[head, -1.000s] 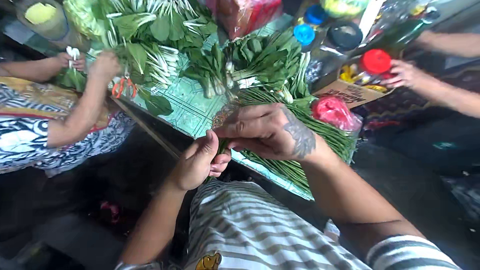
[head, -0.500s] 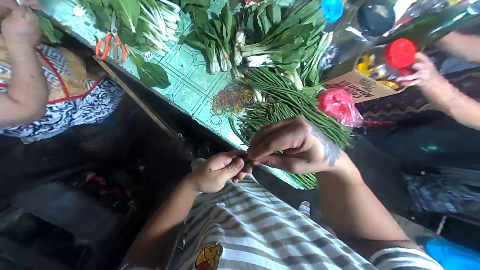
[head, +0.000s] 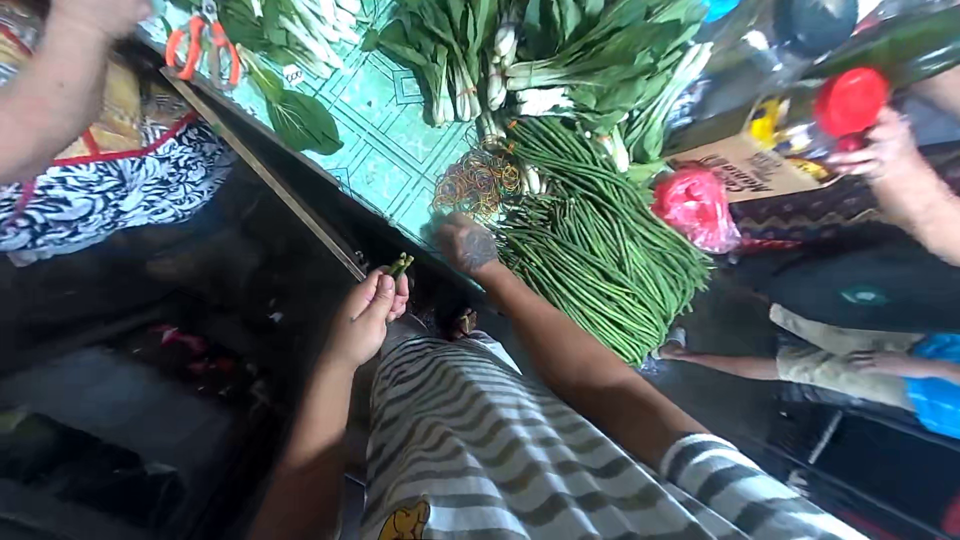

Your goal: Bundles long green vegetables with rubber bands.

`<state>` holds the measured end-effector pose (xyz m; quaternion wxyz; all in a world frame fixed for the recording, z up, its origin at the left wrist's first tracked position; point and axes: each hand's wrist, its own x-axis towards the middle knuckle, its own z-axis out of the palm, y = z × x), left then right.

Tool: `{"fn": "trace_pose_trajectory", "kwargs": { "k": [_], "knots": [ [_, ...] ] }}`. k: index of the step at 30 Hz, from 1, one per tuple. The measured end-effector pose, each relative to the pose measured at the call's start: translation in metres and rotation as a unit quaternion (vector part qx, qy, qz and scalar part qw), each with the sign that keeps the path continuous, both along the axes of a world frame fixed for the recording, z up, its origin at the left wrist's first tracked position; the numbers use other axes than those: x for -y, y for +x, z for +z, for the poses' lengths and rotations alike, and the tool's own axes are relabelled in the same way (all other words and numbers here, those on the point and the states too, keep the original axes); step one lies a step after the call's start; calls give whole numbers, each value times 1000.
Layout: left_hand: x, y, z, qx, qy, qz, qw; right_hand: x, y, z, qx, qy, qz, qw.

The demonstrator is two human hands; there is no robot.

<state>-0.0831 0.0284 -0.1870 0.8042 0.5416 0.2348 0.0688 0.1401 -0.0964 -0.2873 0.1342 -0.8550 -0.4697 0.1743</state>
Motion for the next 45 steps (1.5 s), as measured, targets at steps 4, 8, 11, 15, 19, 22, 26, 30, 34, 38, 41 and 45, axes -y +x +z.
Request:
{"fn": "trace_pose_trajectory", "kwargs": {
  "k": [4, 8, 11, 15, 19, 22, 26, 30, 34, 38, 41, 45],
  "knots": [
    [-8, 5, -1, 4, -19, -6, 1000, 1, 6, -1, 26, -34, -3, 999],
    [-13, 16, 0, 11, -8, -19, 1000, 14, 13, 40, -96, 119, -129, 980],
    [-15, 29, 2, 7, 9, -39, 999, 28, 28, 69, -232, 226, -221, 920],
    [-11, 49, 7, 1, 66, -81, 994, 60, 41, 125, -300, 376, -266, 835],
    [1, 65, 15, -1, 103, -107, 989, 92, 46, 205, -321, 541, -195, 752],
    [20, 75, 25, -2, 102, -127, 987, 114, 49, 246, -277, 649, -112, 699],
    [52, 81, 40, 7, 104, -149, 983, 146, 29, 283, -191, 665, -31, 721],
    [87, 86, 52, 30, 104, -174, 979, 174, 15, 265, -147, 532, -45, 832],
    [125, 90, 64, 24, 128, -200, 971, 187, 3, 235, -80, 337, -41, 937],
    [161, 90, 73, 26, 167, -218, 961, 194, -5, 217, -65, 272, 12, 960],
    [184, 87, 78, 44, 87, -193, 976, 215, -5, 204, -157, 326, 9, 932],
    [214, 80, 76, 68, -59, -152, 984, 250, -5, 189, -225, 399, 13, 889]
  ]
}}
